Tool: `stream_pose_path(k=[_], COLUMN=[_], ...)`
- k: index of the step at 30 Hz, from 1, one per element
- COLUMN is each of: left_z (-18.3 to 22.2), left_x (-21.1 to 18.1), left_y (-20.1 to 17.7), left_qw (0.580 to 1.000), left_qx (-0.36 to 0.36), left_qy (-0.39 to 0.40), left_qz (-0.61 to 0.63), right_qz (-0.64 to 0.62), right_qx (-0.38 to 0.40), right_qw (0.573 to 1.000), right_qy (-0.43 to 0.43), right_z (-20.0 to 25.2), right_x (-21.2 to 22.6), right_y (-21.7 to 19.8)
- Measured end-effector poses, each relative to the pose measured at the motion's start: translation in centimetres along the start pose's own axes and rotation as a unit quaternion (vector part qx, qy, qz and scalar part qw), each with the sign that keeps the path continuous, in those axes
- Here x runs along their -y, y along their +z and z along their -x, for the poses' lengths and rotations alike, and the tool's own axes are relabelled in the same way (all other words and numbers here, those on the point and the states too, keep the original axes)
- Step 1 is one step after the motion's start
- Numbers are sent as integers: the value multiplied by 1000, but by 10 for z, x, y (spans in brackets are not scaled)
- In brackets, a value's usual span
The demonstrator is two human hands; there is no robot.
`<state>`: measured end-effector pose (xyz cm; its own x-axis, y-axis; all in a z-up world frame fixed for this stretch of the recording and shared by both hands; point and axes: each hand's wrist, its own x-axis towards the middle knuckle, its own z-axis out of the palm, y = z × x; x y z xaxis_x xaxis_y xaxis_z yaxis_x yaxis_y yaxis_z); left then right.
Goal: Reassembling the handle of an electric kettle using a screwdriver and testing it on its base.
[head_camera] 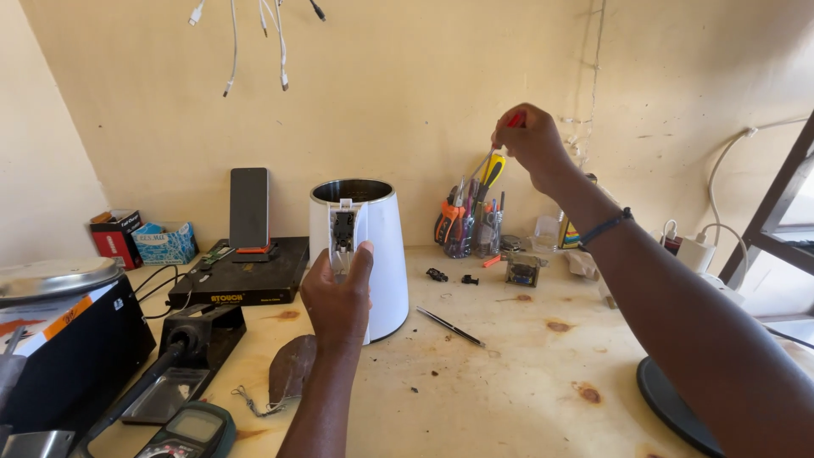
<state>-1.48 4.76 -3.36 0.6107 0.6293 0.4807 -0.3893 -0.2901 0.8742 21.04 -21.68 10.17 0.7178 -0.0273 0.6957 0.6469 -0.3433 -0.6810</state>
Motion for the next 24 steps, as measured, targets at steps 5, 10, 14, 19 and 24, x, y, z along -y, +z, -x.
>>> stream_pose_path(k=[5, 10, 14, 19, 24], left_z=[-1, -1, -3, -4, -8], left_x=[-1, 4, 5, 3, 7], left_y=[-3, 0, -1, -3, -5], left_qw=[1000, 1000, 999, 999, 999], left_qx=[6, 7, 3, 6, 5], left_qy=[2, 2, -6, -15, 3], left_qz=[16, 26, 41, 29, 49], right_qz=[142, 420, 586, 627, 633], right_qx=[47, 144, 180, 186, 175], right_qw=[988, 896, 787, 755, 754], right_qy=[45, 10, -69, -46, -5], right_z=[-9, 4, 18, 23, 8], right_x=[-48, -117, -99, -89, -99], right_y=[47, 103, 137, 161, 170])
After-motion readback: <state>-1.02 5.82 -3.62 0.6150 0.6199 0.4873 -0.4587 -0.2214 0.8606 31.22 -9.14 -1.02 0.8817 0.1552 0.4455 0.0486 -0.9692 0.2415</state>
